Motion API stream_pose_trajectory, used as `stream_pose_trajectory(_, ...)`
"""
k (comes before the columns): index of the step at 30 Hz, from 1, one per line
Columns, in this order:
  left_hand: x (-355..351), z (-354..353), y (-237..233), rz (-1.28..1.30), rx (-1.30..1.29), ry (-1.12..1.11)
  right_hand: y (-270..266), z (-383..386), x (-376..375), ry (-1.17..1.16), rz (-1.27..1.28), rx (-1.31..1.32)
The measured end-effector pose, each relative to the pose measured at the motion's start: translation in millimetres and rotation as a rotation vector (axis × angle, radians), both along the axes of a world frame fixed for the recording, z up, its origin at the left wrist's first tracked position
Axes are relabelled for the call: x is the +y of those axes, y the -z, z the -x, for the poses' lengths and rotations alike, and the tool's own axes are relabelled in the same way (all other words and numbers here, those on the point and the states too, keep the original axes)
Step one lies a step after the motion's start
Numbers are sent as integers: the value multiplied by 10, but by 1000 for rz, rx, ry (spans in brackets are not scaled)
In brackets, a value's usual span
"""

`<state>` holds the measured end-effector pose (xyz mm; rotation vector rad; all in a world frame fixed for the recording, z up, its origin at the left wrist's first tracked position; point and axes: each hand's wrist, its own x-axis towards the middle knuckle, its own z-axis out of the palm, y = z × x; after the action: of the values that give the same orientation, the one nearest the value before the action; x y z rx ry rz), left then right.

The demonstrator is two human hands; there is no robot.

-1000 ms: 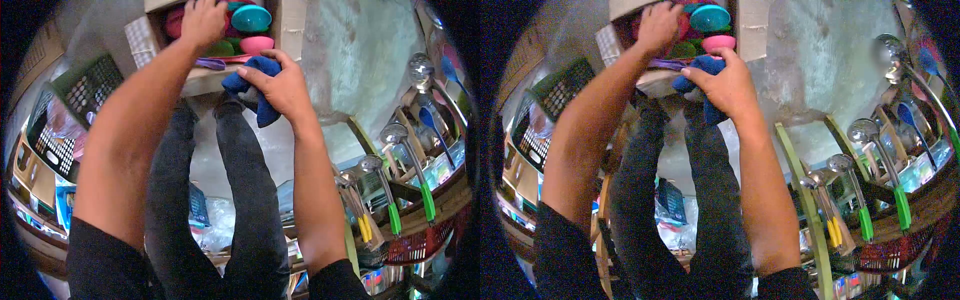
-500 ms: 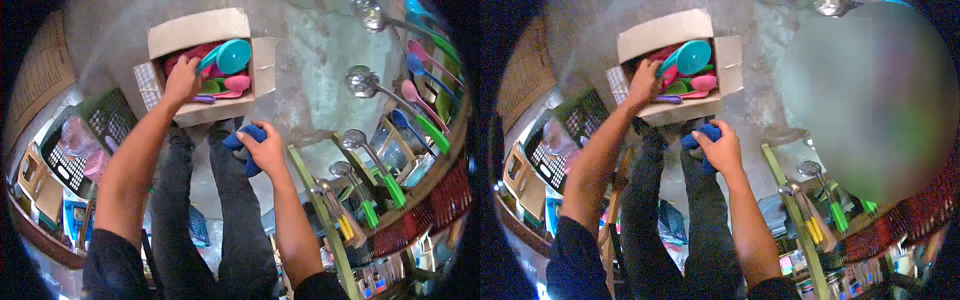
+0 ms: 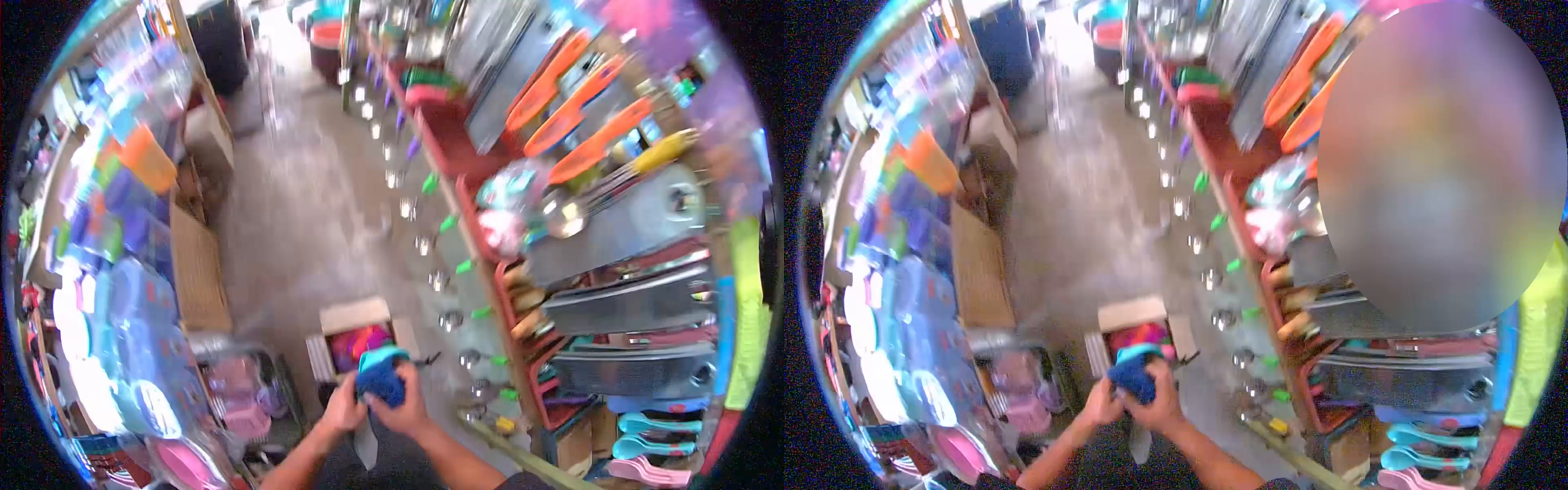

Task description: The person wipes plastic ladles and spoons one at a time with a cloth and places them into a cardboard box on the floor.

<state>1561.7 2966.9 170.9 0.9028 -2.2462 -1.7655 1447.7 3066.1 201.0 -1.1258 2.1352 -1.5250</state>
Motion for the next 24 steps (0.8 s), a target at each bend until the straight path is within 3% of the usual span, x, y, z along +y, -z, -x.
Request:
stream_pose_trajectory(2,-173,-85,-479,14,-35,45,-424,-91,-74,-80,89,122)
stream_pose_trajectory(4,-301,-154,-859,45,8,99,-854,-218,-75,-94,-83,-170)
stream_pose_trajectory(6,-368,-257,-866,-71,263,128,-969,-192,-109,-113,33,-162)
stream_pose_trajectory(7,-365,-262,-1095,-49,281,134,-1080,-192,-106,-141,102,-186)
stream_pose_trajectory(9,-325,-274,-1513,-895,597,78,-1274,-130,-56,-135,157,-87)
stream_pose_trajectory(11,-381,-263,-1497,-893,588,110,-1297,-51,27,-334,-2,-279)
stream_pose_trajectory(12,-395,-225,-1430,-699,512,44,-1337,-79,76,-411,-102,-188)
stream_pose_trajectory(14,-318,-177,-1489,-355,438,-121,-1516,-242,83,-390,-21,-47)
stream_pose_trajectory(15,-313,-160,-1610,-352,436,-119,-1564,-329,71,-367,56,94)
stream_pose_trajectory(17,-281,-138,-1829,-361,533,-170,-1563,-387,116,-349,96,12)
stream_pose_trajectory(19,-285,-122,-1720,-404,560,-191,-1705,-303,175,-434,-108,698)
stream_pose_trajectory(21,-251,-131,-1681,-594,509,-152,-1639,-163,235,-376,-81,778)
stream_pose_trajectory(23,-144,-64,-1720,-551,481,-110,-1612,-117,261,-306,-56,864)
stream_pose_trajectory(24,-75,-20,-1760,-512,460,-86,-1613,-122,266,-152,-11,876)
